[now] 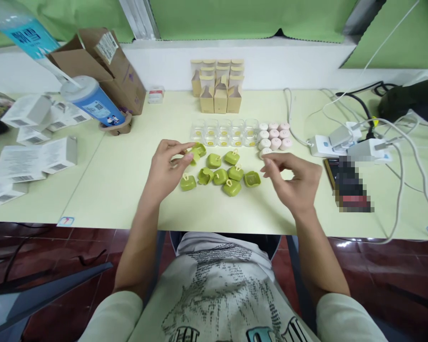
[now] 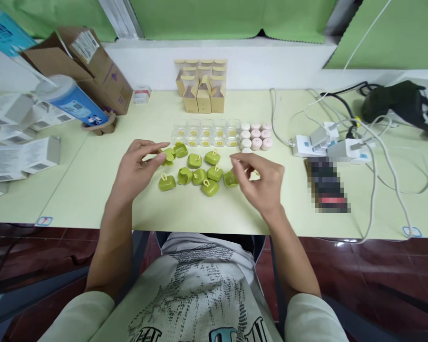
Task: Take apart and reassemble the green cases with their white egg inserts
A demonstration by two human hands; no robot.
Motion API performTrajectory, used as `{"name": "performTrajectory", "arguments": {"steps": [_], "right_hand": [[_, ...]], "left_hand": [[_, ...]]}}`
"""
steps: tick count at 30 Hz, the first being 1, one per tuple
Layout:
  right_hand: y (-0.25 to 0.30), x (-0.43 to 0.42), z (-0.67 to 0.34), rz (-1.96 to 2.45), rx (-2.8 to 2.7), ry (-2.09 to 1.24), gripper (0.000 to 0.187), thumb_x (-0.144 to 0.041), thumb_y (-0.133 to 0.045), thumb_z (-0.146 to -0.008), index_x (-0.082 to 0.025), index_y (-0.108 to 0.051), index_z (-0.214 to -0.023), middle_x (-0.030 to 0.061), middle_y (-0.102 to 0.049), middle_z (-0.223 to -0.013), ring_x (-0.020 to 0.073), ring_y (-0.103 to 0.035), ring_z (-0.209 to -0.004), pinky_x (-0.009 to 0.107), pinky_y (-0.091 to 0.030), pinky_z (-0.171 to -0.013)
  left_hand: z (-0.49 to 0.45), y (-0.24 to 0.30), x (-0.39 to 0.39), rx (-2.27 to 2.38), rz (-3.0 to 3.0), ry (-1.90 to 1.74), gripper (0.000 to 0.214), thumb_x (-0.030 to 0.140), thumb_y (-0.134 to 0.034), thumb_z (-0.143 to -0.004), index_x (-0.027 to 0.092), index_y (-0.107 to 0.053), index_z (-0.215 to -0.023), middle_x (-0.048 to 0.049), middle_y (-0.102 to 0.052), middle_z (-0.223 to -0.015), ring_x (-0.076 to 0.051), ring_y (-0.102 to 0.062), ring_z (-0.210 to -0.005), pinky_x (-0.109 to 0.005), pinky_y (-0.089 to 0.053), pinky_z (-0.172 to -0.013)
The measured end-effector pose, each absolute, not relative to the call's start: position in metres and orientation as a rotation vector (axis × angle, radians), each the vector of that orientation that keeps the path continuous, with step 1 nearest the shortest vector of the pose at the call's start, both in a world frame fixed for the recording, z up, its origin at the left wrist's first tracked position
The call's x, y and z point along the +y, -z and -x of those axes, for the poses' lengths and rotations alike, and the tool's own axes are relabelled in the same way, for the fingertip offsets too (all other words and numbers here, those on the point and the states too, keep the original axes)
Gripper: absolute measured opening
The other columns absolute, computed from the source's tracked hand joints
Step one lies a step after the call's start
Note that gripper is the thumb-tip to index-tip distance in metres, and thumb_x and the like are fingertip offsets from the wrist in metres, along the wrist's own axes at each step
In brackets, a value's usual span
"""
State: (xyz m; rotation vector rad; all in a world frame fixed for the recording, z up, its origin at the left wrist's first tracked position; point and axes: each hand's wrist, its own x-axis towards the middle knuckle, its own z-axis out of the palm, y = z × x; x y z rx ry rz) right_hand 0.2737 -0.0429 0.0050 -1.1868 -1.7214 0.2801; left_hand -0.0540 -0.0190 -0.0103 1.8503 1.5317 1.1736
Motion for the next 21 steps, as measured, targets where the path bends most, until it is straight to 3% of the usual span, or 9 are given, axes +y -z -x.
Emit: {"name": "performTrajectory", "arguments": {"steps": [4,7,9,15,21], "right_hand": [[0.005,-0.05,-0.241,0.946,-1.784,-0.441,0.016,-0.036,-0.075,-0.11,-0.029,-0.089,-0.108,0.0054,-0.088,-0.099,0.0209,-0.078,-0.077,0.036,-0.064,-0.064],[0.017,-0.05,-0.225,0.885,-1.749,-0.453,0.013,-0.032,-0.079,-0.107,-0.028,-0.09,-0.111,0.0059,-0.084,-0.101,0.018,-0.069,-0.071,0.034,-0.059,-0.059],[0.022,-0.048,-0.222,0.876,-1.731,-0.45,0.01,-0.027,-0.079,-0.105,-0.027,-0.089,-0.108,0.005,-0.081,-0.096,0.0166,-0.064,-0.067,0.033,-0.057,-0.058],[0.025,-0.041,-0.236,0.849,-1.862,-0.456,0.012,-0.017,-0.072,-0.102,-0.024,-0.081,-0.103,0.0031,-0.076,-0.093,0.0139,-0.059,-0.064,0.03,-0.054,-0.059],[0.017,-0.038,-0.247,0.832,-2.013,-0.464,0.007,-0.02,-0.069,-0.104,-0.023,-0.074,-0.102,0.0028,-0.072,-0.09,0.0155,-0.065,-0.067,0.03,-0.059,-0.061]], "left_hand": [[0.026,0.002,-0.032,1.168,-1.45,-1.307,0.053,0.071,-0.093,-0.094,0.028,-0.092,-0.124,-0.012,-0.076,-0.14,-0.028,-0.077,-0.129,-0.043,-0.074,-0.104],[0.0,0.003,-0.041,1.053,-1.435,-1.295,0.054,0.067,-0.102,-0.086,0.027,-0.091,-0.122,-0.0111,-0.078,-0.143,-0.028,-0.077,-0.137,-0.048,-0.066,-0.123],[-0.014,0.006,-0.045,0.98,-1.482,-1.272,0.056,0.063,-0.104,-0.085,0.028,-0.09,-0.126,-0.0109,-0.08,-0.142,-0.028,-0.076,-0.139,-0.047,-0.064,-0.127],[-0.029,0.016,-0.05,0.91,-1.464,-1.187,0.062,0.057,-0.108,-0.081,0.027,-0.086,-0.131,-0.0098,-0.082,-0.136,-0.026,-0.079,-0.129,-0.038,-0.072,-0.104],[-0.022,0.02,-0.043,0.918,-1.487,-1.05,0.066,0.059,-0.11,-0.077,0.027,-0.083,-0.128,-0.0087,-0.083,-0.126,-0.026,-0.081,-0.119,-0.038,-0.073,-0.097]]}}
